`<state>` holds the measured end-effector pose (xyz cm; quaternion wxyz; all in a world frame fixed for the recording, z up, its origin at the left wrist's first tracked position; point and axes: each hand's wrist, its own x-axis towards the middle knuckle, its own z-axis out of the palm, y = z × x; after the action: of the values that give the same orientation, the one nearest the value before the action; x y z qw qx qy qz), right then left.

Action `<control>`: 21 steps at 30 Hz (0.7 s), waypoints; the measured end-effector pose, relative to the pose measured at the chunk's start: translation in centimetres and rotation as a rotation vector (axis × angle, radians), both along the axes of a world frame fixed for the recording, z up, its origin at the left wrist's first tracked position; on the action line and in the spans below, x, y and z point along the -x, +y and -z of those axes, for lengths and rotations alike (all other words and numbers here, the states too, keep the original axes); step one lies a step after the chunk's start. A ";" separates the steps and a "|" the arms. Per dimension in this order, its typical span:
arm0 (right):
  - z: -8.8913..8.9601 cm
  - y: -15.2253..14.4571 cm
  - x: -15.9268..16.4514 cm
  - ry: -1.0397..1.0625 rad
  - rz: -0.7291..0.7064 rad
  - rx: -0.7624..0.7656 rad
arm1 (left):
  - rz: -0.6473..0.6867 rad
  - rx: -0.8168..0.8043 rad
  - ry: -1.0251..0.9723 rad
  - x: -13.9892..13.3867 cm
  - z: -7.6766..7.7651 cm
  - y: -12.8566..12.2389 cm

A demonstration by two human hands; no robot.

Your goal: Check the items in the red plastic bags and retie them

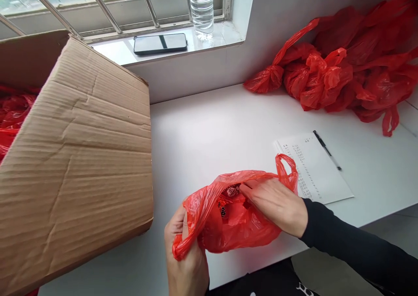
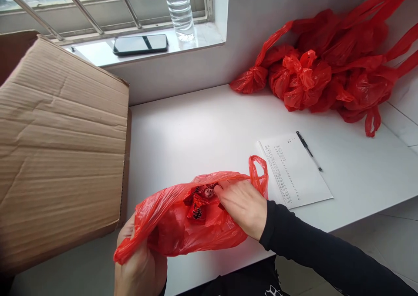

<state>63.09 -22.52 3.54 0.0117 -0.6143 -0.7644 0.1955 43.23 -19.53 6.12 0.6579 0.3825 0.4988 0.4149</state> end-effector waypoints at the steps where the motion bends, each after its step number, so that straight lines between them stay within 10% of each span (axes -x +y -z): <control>1: -0.3 0.1 0.1 -0.022 0.004 0.020 | -0.004 0.000 0.004 0.0 0.0 0.0; 7: -3.1 -0.3 0.1 0.202 -0.046 -0.095 | -0.036 -0.055 0.019 -0.7 -0.5 0.3; 12: -5.2 -2.3 -3.2 0.219 0.232 -0.414 | -0.003 -0.093 0.014 0.1 -1.5 0.6; 21: -2.0 -4.7 -8.8 -0.028 0.409 -0.300 | 0.135 -0.170 -0.066 0.4 -2.9 1.9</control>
<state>71.89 -27.26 5.55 0.1313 -0.7502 -0.6447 0.0649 42.79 -17.61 9.04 0.6655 0.4556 0.4132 0.4228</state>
